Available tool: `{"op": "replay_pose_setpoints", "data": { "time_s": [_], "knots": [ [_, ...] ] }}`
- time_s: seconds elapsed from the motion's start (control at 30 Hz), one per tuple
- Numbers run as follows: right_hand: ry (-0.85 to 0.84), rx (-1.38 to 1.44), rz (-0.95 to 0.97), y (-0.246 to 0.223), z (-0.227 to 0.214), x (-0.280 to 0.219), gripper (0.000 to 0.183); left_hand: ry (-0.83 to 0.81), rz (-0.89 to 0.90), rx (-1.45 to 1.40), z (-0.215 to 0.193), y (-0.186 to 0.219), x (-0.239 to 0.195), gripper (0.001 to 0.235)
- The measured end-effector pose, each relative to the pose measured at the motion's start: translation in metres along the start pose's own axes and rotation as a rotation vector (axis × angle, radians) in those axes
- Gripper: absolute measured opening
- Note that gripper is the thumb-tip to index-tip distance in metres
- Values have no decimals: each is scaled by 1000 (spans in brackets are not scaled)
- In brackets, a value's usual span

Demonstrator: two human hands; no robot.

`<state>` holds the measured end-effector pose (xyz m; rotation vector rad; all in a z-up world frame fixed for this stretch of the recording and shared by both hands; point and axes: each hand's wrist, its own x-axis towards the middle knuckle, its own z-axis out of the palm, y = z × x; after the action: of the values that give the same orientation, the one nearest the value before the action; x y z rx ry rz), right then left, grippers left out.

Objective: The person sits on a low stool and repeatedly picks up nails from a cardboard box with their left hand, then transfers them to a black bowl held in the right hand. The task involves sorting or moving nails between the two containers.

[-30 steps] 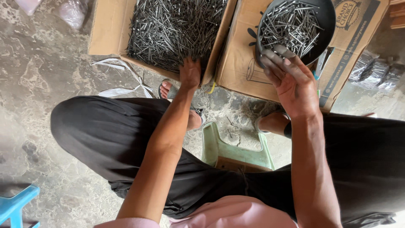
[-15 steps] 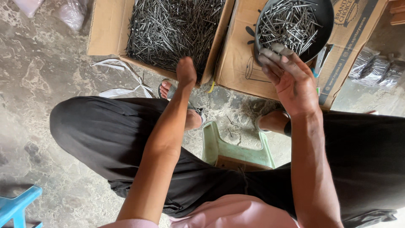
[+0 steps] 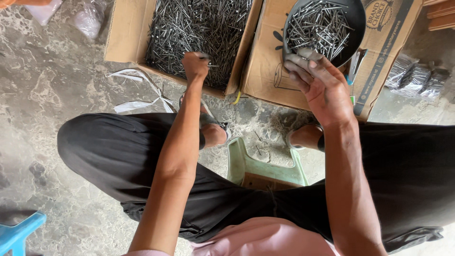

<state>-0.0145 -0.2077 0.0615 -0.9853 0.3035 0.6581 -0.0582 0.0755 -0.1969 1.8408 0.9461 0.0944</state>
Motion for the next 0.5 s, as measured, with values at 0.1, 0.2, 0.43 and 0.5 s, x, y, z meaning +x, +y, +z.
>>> {"op": "replay_pose_setpoints", "data": {
  "time_s": [0.1, 0.2, 0.43, 0.5],
  "knots": [
    [-12, -56, -11, 1, 2, -3, 37, -127, -111, -136, -21, 54, -22, 16],
    [-44, -207, 33, -2, 5, -4, 31, -261, -255, -334, -39, 114, -34, 15],
    [18, -201, 113, 13, 13, 0, 29, -650, 107, -607, -30, 187, -63, 22],
    [103, -134, 196, 18, 21, 1, 57, -570, 262, -432, -13, 215, -86, 15]
  ]
}}
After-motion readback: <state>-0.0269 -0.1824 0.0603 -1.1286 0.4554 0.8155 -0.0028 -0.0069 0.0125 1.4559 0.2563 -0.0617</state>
